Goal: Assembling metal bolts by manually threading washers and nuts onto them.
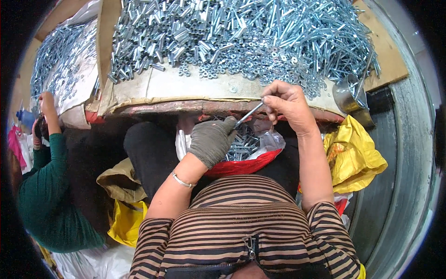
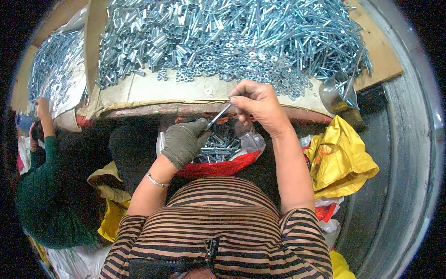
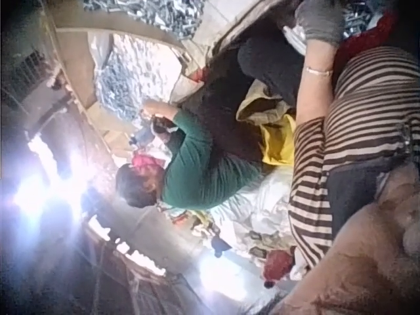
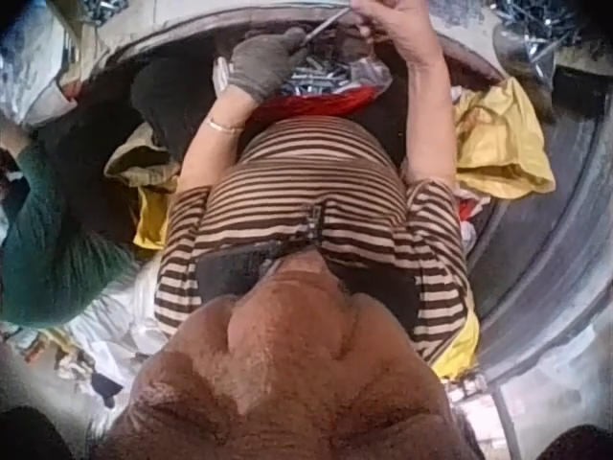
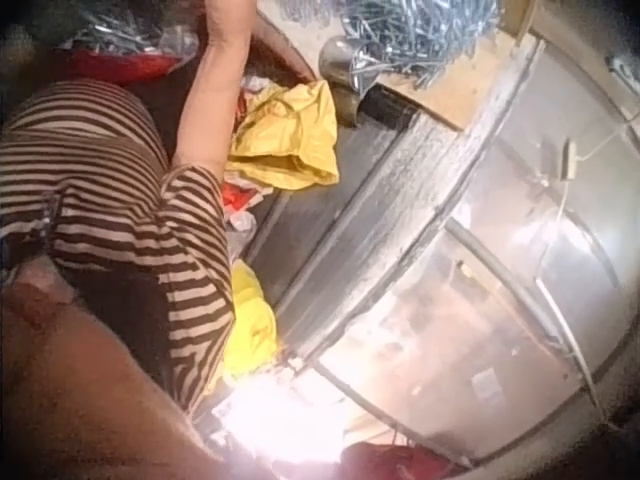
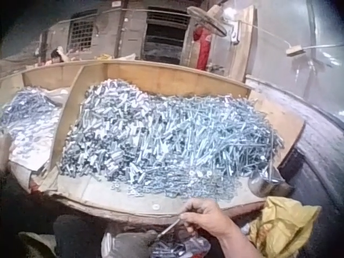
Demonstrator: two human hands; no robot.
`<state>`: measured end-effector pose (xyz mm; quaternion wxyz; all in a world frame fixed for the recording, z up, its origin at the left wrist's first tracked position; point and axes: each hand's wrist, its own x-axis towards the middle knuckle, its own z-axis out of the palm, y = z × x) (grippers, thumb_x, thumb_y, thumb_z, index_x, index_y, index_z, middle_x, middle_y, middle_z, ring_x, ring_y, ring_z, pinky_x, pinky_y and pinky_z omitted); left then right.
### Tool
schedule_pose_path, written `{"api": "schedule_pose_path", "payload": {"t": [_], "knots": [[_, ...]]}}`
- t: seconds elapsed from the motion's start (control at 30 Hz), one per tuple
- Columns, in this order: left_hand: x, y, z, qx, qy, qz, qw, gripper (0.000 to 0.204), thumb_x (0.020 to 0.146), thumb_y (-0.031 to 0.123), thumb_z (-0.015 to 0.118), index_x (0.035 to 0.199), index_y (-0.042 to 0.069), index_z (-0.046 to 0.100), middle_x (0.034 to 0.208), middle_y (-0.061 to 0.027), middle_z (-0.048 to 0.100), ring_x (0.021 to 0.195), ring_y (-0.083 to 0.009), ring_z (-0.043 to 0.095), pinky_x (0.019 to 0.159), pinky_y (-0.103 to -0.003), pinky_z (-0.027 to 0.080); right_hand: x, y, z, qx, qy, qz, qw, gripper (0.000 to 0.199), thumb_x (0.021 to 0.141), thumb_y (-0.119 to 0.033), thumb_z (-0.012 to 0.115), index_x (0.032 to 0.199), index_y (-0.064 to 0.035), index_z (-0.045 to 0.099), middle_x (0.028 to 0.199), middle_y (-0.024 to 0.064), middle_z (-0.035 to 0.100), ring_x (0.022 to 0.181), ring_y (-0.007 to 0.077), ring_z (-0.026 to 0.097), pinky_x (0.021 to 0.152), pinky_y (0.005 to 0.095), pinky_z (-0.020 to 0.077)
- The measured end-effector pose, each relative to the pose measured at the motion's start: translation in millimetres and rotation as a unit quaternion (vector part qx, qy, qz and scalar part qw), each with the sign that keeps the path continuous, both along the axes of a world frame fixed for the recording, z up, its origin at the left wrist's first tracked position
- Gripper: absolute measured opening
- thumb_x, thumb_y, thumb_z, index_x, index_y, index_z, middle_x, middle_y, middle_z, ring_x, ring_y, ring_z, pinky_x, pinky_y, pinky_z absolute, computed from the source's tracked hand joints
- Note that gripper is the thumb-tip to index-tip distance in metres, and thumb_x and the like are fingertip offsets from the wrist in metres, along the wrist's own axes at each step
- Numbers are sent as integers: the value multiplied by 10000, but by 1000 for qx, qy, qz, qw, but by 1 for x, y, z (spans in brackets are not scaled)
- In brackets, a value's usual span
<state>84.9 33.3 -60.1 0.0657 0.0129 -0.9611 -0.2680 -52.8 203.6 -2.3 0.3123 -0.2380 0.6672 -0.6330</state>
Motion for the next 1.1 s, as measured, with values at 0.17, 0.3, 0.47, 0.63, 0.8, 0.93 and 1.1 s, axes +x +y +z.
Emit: {"api": "schedule_pose_path", "payload": {"t": [0.17,0.3,0.47,0.63,0.8,0.93,1.1], "knots": [[-6,-5,-1,17,49,2,999,151,810,227,625,891,100,619,768,-128,630,722,-324,620,607,-413,468,-3,-4,-7,-93,-135,19,986,218,830,-197,672,899,-5,596,607,54,567,446,110,540,389,224,443],[-8,-10,2,145,90,-9,985,194,815,240,616,896,64,634,714,-138,626,660,-300,619,582,-389,464,-10,-30,-15,-152,-165,74,972,364,854,-315,651,977,22,590,642,79,577,453,140,551,392,242,465],[-18,-15,2,402,61,53,912,245,817,254,628,849,12,640,640,-97,592,557,-184,575,535,-315,441,-56,-57,-60,130,549,-67,823,251,860,-240,595,1017,-43,598,776,136,623,668,285,624,563,356,504],[-20,-17,-6,511,-53,82,854,323,802,302,580,870,-9,635,691,-193,606,618,-306,590,607,-396,459,-26,-72,-63,356,590,-106,717,140,864,-196,559,859,-57,542,891,147,586,771,365,593,640,453,469],[-24,-13,-31,361,26,64,930,288,800,283,541,872,19,633,793,-236,622,748,-402,607,691,-475,469,-24,-66,-57,337,580,-124,731,154,883,-176,538,893,-22,550,750,140,598,656,303,603,582,385,483],[-15,-4,-21,227,8,60,972,276,814,307,528,926,76,629,789,-209,629,763,-382,612,701,-475,472,-13,-49,-22,-7,63,-114,991,134,888,-116,562,932,-1,615,695,35,555,572,109,543,487,244,481],[-17,-3,-14,154,-8,-30,988,235,833,318,512,899,120,620,688,-169,610,660,-376,606,619,-494,461,-8,-21,-11,-7,66,-104,992,193,892,-172,584,927,15,617,693,32,543,564,98,542,454,230,494]]}}
